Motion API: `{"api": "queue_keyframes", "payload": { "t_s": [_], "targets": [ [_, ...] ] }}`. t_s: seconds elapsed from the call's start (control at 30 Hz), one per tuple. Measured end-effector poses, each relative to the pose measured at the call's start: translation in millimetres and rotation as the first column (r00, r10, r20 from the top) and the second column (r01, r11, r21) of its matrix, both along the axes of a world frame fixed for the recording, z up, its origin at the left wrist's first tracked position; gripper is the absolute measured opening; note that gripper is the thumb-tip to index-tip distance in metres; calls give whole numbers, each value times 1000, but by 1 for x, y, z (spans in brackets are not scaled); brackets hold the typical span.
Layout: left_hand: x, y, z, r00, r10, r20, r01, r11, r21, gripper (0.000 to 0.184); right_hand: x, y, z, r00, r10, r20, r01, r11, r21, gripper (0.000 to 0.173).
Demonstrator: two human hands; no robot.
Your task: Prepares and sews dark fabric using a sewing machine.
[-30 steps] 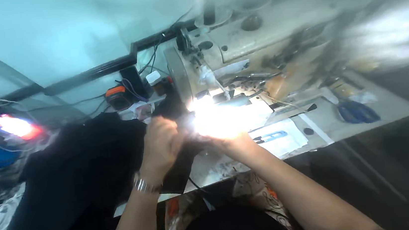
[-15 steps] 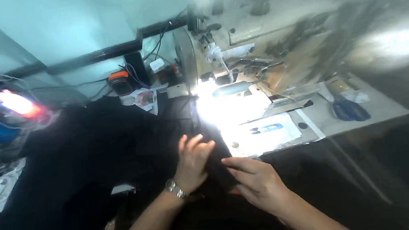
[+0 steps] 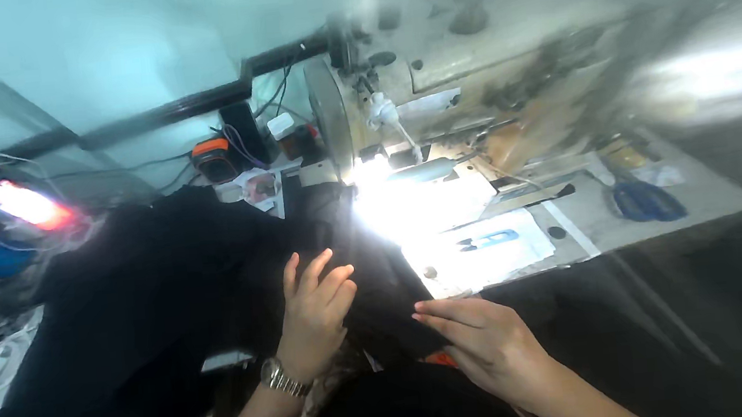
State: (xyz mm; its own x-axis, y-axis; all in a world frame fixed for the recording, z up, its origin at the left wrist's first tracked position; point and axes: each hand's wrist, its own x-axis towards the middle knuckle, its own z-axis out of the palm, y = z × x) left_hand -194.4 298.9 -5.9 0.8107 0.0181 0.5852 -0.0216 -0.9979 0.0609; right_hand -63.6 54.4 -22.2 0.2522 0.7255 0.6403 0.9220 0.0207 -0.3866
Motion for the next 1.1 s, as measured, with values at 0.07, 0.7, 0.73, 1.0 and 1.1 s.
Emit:
{"api": "queue_keyframes", "payload": {
  "t_s": [0.07,0.7,0.73,1.0,1.1],
  "targets": [
    [10,7,3,1000,13,-6,-13,1000,22,13,5,8,3,1000,-3,8,3,1000,-10,26],
    [67,64,74,877,246,-412,-199,968,153,33,61,104,13,985,-172,-31,171,985,-37,22],
    [53,55,81,892,201,-405,-161,978,131,33,61,104,10,987,-158,-36,157,987,-30,22],
    [-19,-40,61,706,-689,-163,593,702,-396,41,21,64,7,998,-53,28,56,987,-150,27],
    [-15,-43,33,817,-577,-8,532,758,-377,37,-4,38,-4,1000,-20,-4,20,993,-116,23]
  ]
}}
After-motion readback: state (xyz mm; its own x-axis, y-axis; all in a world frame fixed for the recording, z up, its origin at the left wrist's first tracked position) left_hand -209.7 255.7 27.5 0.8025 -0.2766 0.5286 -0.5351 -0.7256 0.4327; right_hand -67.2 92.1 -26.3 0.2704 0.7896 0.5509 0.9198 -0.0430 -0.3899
